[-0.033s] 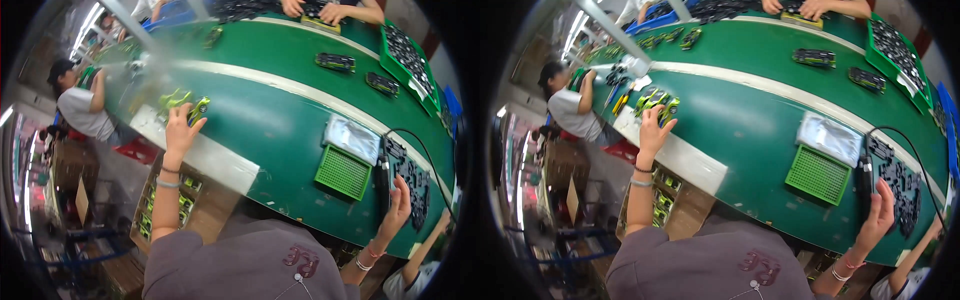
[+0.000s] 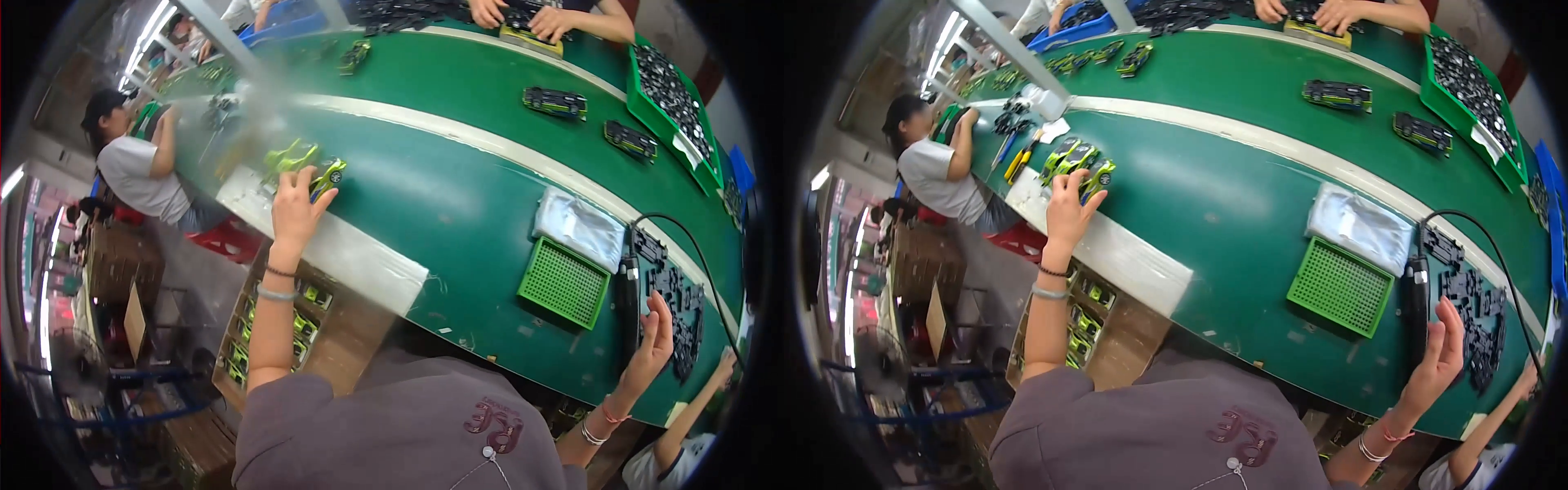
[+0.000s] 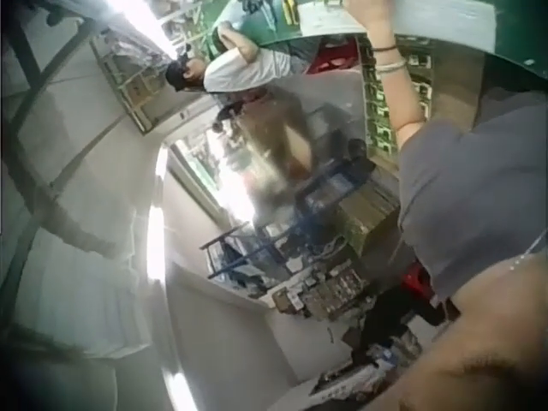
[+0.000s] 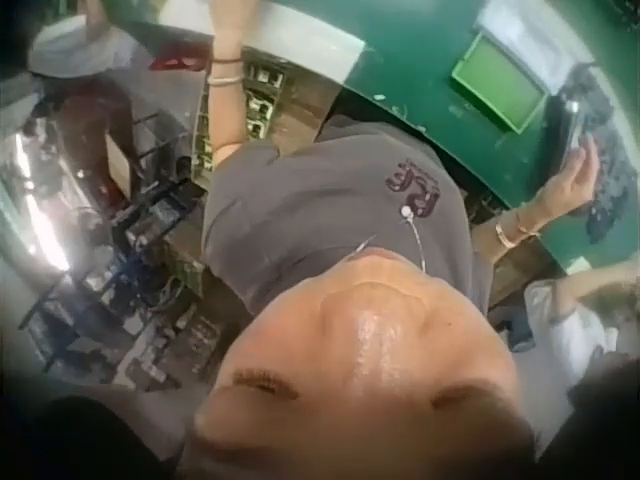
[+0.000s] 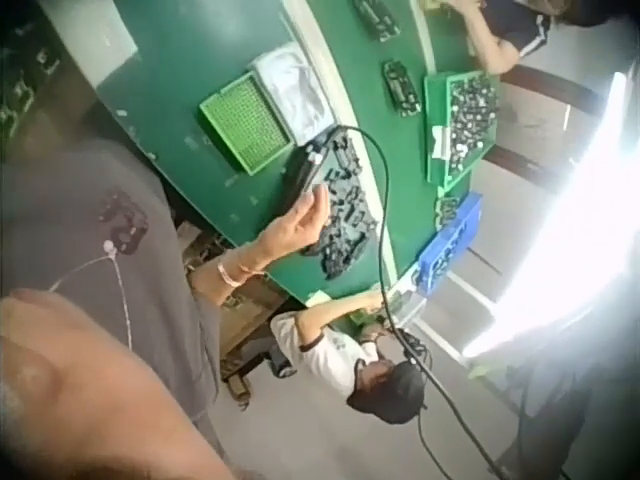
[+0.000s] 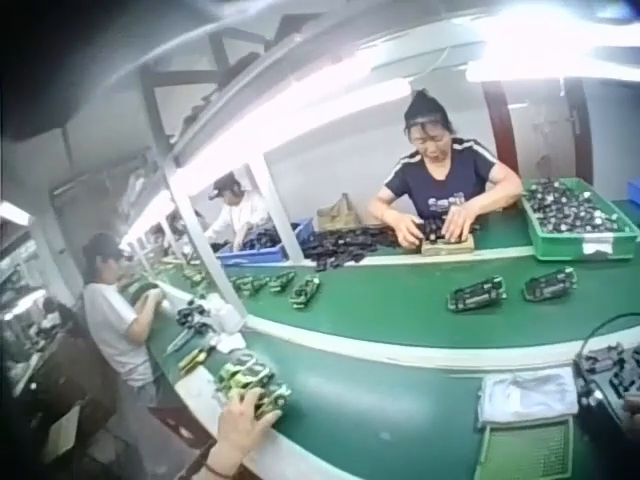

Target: The person assembles toy cars along a conveyor line by driving screws into them with an electric screwdriver, then places the finished toy cars into a packaging tray.

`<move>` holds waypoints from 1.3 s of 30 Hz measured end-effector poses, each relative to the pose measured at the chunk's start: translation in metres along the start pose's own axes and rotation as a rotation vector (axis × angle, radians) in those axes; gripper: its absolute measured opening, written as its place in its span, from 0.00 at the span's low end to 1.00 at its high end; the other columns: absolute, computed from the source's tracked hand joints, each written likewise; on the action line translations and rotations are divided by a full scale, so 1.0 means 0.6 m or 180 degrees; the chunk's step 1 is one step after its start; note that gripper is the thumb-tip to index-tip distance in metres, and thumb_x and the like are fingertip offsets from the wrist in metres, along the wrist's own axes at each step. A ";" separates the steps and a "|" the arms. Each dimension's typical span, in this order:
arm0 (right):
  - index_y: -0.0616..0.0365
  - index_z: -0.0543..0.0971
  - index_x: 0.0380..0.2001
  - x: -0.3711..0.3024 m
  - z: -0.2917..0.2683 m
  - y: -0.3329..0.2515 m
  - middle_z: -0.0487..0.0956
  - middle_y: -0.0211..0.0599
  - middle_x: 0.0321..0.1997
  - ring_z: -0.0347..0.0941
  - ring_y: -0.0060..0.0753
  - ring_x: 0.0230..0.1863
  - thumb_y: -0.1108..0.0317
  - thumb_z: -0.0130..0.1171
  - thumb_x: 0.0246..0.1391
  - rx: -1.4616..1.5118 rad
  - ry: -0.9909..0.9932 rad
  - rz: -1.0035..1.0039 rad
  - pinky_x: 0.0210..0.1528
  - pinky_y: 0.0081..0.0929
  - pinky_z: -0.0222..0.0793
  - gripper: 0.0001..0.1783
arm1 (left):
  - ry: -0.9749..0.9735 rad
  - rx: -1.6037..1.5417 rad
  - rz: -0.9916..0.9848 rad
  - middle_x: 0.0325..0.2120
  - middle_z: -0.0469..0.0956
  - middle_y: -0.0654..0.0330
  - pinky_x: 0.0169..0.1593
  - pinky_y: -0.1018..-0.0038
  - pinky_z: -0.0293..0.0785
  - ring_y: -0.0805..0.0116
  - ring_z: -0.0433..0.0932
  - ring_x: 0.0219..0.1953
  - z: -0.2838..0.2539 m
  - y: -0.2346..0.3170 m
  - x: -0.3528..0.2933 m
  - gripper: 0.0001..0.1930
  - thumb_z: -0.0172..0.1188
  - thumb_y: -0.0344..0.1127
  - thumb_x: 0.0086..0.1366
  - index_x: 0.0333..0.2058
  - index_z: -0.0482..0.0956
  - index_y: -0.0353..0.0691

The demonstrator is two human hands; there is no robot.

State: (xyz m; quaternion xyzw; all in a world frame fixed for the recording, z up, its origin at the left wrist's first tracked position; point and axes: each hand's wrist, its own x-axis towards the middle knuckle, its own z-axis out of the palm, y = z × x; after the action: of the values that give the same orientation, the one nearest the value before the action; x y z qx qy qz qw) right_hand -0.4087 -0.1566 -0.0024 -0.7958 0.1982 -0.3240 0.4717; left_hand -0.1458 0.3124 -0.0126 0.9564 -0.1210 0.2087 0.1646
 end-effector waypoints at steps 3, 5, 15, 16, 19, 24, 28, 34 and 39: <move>0.66 0.73 0.46 0.011 0.008 0.011 0.74 0.40 0.50 0.68 0.28 0.52 0.69 0.47 0.59 -0.0157 0.0034 -0.0112 0.55 0.24 0.60 0.15 | 0.0078 0.1216 -0.0037 0.40 0.68 0.51 0.43 0.62 0.68 0.54 0.70 0.39 0.029 -0.042 -0.001 0.26 0.61 0.51 0.53 0.45 0.70 0.41; 0.66 0.73 0.47 0.007 0.009 0.010 0.74 0.40 0.50 0.68 0.27 0.52 0.69 0.47 0.60 -0.0260 0.0118 -0.0123 0.55 0.23 0.60 0.15 | 0.0538 0.1750 0.0036 0.44 0.67 0.51 0.44 0.62 0.67 0.54 0.68 0.41 0.050 -0.037 0.006 0.25 0.60 0.52 0.53 0.45 0.71 0.42; 0.64 0.73 0.44 0.000 0.012 -0.086 0.72 0.45 0.46 0.68 0.44 0.48 0.67 0.58 0.51 -0.2057 0.0469 0.0218 0.51 0.32 0.61 0.18 | 0.0231 0.0310 0.1255 0.48 0.65 0.41 0.54 0.56 0.60 0.43 0.62 0.52 0.120 0.127 0.144 0.22 0.60 0.45 0.55 0.44 0.71 0.37; 0.63 0.72 0.46 -0.015 0.005 -0.051 0.71 0.45 0.45 0.67 0.46 0.47 0.65 0.59 0.50 -0.2248 0.0326 0.0288 0.50 0.34 0.62 0.21 | 0.0197 -0.0040 0.1429 0.47 0.66 0.41 0.55 0.56 0.60 0.42 0.62 0.52 0.115 0.159 0.157 0.21 0.60 0.43 0.56 0.44 0.71 0.36; 0.61 0.68 0.50 -0.026 0.026 -0.006 0.69 0.46 0.43 0.66 0.47 0.44 0.60 0.61 0.47 -0.2648 0.0123 0.0377 0.46 0.37 0.63 0.28 | 0.0066 -0.0912 0.2152 0.47 0.67 0.45 0.55 0.59 0.61 0.45 0.64 0.52 0.145 0.259 0.213 0.19 0.61 0.38 0.55 0.43 0.71 0.38; 0.59 0.70 0.44 -0.034 0.026 -0.006 0.71 0.42 0.37 0.67 0.45 0.38 0.58 0.64 0.43 -0.3260 0.0317 0.0546 0.41 0.37 0.65 0.26 | -0.0604 -0.1354 0.2532 0.49 0.67 0.47 0.56 0.63 0.62 0.49 0.64 0.53 0.310 0.413 0.327 0.19 0.61 0.36 0.54 0.44 0.68 0.39; 0.57 0.72 0.38 -0.040 0.025 0.019 0.72 0.41 0.34 0.69 0.45 0.36 0.57 0.65 0.42 -0.3327 0.0301 0.0455 0.36 0.36 0.67 0.22 | -0.0812 -0.1390 0.2616 0.44 0.69 0.49 0.52 0.60 0.64 0.49 0.67 0.49 0.383 0.463 0.353 0.20 0.62 0.36 0.53 0.44 0.67 0.39; 0.61 0.73 0.36 -0.034 0.009 0.027 0.74 0.41 0.31 0.71 0.42 0.33 0.57 0.65 0.43 -0.2641 0.0435 0.0323 0.33 0.33 0.66 0.21 | -0.0728 -0.1569 0.2502 0.36 0.74 0.52 0.46 0.61 0.67 0.51 0.71 0.41 0.380 0.467 0.333 0.19 0.62 0.37 0.53 0.43 0.68 0.41; 0.64 0.69 0.39 -0.018 0.008 -0.014 0.71 0.30 0.27 0.66 0.22 0.25 0.46 0.56 0.52 0.0732 0.0901 0.0185 0.28 0.20 0.63 0.28 | -0.1189 -0.2331 0.2874 0.35 0.73 0.53 0.44 0.67 0.68 0.54 0.71 0.39 0.231 0.486 0.226 0.17 0.63 0.35 0.53 0.41 0.72 0.40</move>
State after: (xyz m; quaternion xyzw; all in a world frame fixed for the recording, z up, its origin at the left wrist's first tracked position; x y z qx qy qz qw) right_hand -0.4126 -0.1430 -0.0002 -0.6771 0.2472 -0.4394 0.5361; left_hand -0.0636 -0.0276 0.0047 0.7123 -0.6052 0.0314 0.3541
